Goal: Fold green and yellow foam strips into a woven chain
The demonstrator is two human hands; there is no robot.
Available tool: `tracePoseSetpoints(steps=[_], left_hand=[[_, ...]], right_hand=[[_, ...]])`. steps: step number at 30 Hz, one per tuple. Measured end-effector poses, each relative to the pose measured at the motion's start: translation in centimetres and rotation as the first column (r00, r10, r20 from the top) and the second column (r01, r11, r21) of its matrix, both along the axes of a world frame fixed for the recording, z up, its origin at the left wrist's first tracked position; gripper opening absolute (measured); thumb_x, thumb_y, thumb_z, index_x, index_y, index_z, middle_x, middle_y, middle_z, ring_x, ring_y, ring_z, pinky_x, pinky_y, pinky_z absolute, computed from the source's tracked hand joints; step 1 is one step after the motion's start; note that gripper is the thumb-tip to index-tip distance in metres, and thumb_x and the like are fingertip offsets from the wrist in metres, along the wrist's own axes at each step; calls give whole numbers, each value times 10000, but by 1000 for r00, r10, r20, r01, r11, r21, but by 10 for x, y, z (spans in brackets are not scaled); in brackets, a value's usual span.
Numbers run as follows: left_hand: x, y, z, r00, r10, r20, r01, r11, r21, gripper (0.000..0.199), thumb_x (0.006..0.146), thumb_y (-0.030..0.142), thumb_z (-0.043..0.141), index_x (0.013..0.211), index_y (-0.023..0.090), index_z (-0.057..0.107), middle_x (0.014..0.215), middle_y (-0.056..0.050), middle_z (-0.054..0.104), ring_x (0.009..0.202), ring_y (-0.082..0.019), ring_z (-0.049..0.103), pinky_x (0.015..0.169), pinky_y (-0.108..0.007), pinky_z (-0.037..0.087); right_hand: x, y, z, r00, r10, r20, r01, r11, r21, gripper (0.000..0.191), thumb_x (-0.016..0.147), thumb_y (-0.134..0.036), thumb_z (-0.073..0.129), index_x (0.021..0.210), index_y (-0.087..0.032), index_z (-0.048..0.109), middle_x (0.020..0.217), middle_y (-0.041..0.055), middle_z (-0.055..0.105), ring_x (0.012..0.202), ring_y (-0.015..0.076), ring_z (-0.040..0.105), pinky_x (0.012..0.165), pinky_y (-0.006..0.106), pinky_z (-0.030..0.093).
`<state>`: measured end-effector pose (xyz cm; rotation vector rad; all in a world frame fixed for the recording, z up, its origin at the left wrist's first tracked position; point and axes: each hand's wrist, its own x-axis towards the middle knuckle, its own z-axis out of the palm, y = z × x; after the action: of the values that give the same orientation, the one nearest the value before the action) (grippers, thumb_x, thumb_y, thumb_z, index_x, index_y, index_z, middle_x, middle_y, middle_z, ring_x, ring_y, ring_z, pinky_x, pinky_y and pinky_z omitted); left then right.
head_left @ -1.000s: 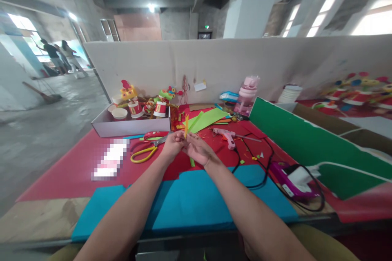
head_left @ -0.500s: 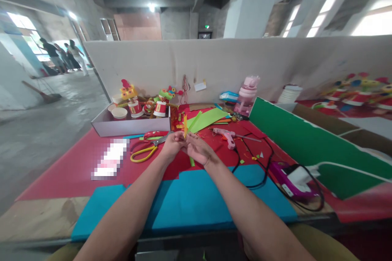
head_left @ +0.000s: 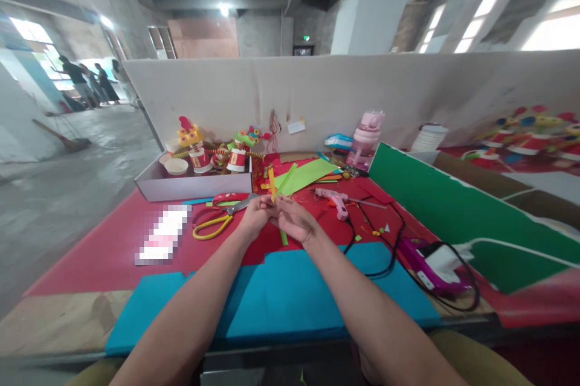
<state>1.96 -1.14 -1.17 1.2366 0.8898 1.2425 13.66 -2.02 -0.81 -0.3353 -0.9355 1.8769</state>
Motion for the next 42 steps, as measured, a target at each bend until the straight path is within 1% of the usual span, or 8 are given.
tracePoseSetpoints(steps=[8, 17, 22, 26, 31, 35, 40, 42], left_hand=[[-5, 5, -3, 943, 231, -238, -199, 968, 152, 330, 570, 310, 756, 516, 163, 466, 484, 50, 457, 494, -82, 396, 472, -203, 295], [-4, 0, 3, 995, -24, -94, 29, 998, 62, 340, 506, 261, 785, 537, 163, 461, 497, 71, 407, 495, -70, 386, 505, -199, 332], [-3, 0, 5, 991, 94, -100, -76, 982, 171, 277, 556, 237, 749, 571, 170, 480, 512, 74, 425, 504, -72, 395, 511, -196, 344], [4, -1, 1, 982, 179, -61, -175, 982, 63, 342, 532, 318, 776, 548, 171, 468, 490, 57, 469, 486, -87, 432, 485, -209, 349], [7, -1, 1, 996, 33, 86, -26, 996, -80, 417, 437, 313, 828, 532, 171, 448, 501, 49, 490, 509, -104, 494, 522, -233, 412], [1, 0, 4, 999, -36, 34, 35, 999, 20, 356, 462, 270, 823, 541, 154, 496, 514, 51, 497, 523, -89, 491, 537, -212, 403], [0, 1, 4, 977, 169, -129, -159, 984, 84, 372, 506, 334, 824, 530, 150, 501, 478, 56, 481, 477, -74, 440, 467, -194, 344], [0, 2, 4, 980, 162, -117, -155, 986, 66, 370, 519, 371, 826, 583, 144, 541, 516, 41, 531, 501, -86, 479, 486, -200, 377]], right_hand=[[-4, -2, 5, 995, -34, -99, 24, 995, -94, 294, 642, -304, 819, 778, -219, 573, 903, 5, 733, 921, 195, 677, 802, 345, 536], [-4, 0, -3, 999, -33, 2, 33, 999, -28, 250, 677, -327, 792, 810, -191, 630, 814, 29, 723, 950, 193, 668, 788, 297, 530], [-7, -3, 2, 996, -67, -55, 67, 998, 9, 248, 694, -340, 776, 844, -204, 633, 865, 29, 720, 983, 193, 653, 818, 309, 522], [-3, -3, 6, 996, -22, -82, 20, 999, -30, 263, 691, -348, 777, 832, -227, 591, 913, 16, 721, 978, 197, 653, 843, 357, 528], [2, -1, 4, 1000, -6, -6, 6, 1000, -17, 271, 676, -336, 798, 826, -216, 607, 902, 22, 730, 961, 191, 665, 814, 323, 545], [-1, -1, 2, 1000, -13, -14, 13, 1000, 5, 264, 681, -330, 793, 852, -199, 641, 859, 23, 738, 957, 187, 670, 816, 296, 540], [-1, -2, 4, 995, -24, -93, 21, 999, -32, 206, 714, -307, 766, 841, -225, 626, 980, 13, 736, 1030, 196, 650, 899, 346, 514], [0, -2, 5, 993, -28, -115, 21, 998, -57, 180, 728, -303, 751, 821, -230, 615, 1052, 15, 722, 1062, 201, 637, 931, 367, 499]])
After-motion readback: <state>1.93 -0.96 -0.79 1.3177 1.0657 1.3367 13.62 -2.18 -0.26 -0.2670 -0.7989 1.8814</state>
